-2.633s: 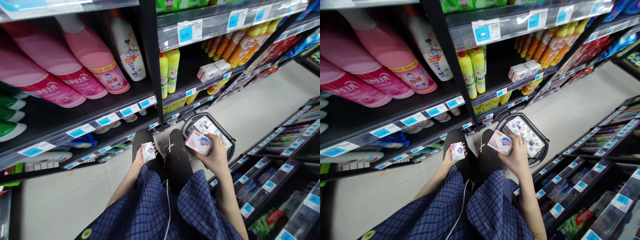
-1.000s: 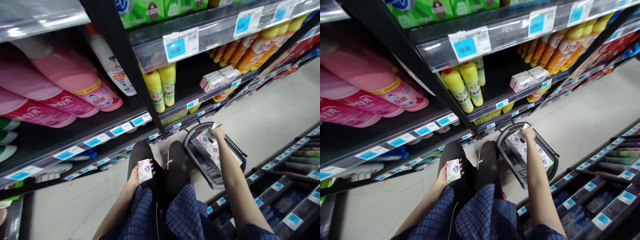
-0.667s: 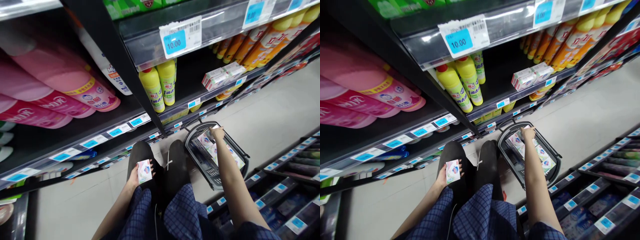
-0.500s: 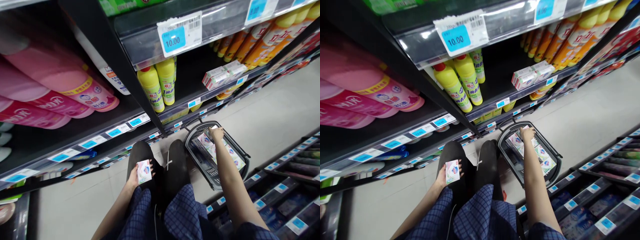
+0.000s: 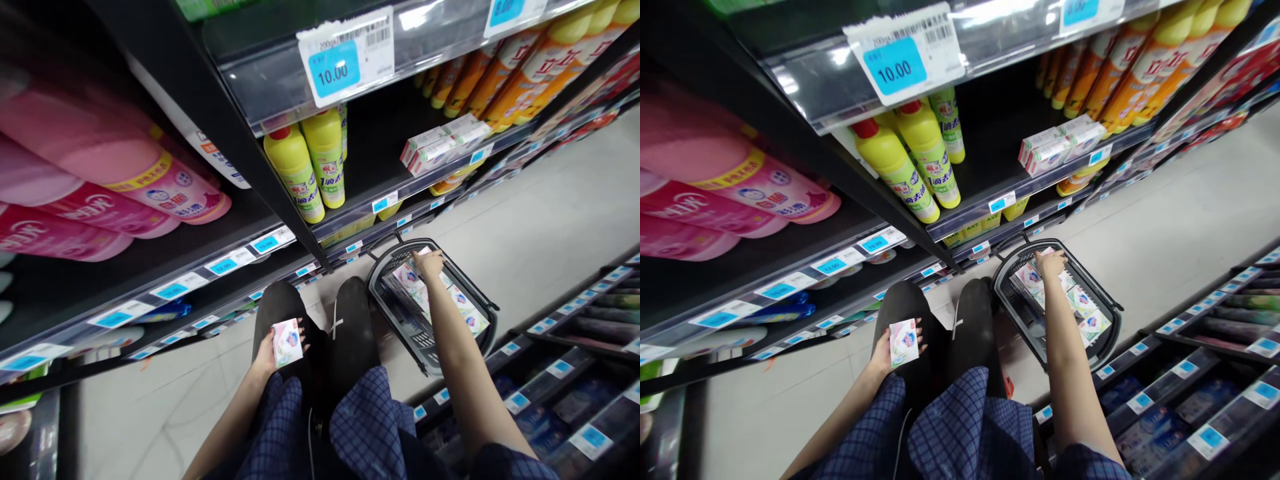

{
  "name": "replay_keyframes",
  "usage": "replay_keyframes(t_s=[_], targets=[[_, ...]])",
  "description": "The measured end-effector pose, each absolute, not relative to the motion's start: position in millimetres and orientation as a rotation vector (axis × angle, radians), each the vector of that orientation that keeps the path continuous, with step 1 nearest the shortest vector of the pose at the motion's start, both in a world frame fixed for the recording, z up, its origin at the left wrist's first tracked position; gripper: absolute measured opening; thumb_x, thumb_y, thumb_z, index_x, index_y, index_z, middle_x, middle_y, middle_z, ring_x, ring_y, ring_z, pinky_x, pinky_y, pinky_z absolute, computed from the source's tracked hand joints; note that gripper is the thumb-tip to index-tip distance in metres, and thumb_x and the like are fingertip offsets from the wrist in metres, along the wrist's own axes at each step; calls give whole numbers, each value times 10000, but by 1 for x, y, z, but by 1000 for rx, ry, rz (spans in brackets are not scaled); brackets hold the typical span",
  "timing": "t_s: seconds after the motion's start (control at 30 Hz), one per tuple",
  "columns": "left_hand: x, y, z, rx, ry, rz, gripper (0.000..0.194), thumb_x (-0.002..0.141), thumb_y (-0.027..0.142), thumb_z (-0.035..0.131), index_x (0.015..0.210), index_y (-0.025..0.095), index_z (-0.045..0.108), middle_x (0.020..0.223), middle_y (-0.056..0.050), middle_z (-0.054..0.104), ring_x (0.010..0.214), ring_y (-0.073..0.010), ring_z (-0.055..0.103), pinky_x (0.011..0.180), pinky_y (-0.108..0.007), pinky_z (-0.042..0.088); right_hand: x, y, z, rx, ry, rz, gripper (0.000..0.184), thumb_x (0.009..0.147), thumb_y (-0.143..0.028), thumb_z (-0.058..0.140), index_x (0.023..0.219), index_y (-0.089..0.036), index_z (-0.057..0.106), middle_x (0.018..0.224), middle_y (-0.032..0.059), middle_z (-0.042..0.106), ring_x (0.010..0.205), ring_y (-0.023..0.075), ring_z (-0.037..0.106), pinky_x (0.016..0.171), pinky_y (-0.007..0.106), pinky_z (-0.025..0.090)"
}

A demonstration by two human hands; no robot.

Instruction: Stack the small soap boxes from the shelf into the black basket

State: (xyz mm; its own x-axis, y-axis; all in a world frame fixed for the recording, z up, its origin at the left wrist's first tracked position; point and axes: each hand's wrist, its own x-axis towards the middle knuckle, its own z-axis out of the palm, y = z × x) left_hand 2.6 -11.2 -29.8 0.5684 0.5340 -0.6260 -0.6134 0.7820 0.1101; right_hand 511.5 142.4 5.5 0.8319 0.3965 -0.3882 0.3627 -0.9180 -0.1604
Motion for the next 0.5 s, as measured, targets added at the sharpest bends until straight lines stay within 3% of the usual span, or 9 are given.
replay_keyframes(t_s=[0.33, 0.5], targets=[[2, -12, -29, -128, 687, 669, 502, 861, 457, 583, 1223, 124, 681, 1140, -173, 716, 953, -309, 704, 1019, -592, 459, 512, 143, -2, -2910, -564, 621, 858, 790, -543, 734, 1366, -11, 386, 1341, 344, 460, 1248, 356, 557, 1023, 391, 475], [2, -12, -30, -116, 682, 671, 502, 863, 459, 583, 1227, 129, 684, 1142, -165, 717, 959, -309, 701, 1005, -577, 476, 515, 144, -8, -2906, -574, 614, 881, 777, -541, 748, 1368, 6, 389, 1359, 347, 450, 1299, 363, 510, 1042, 390, 466]])
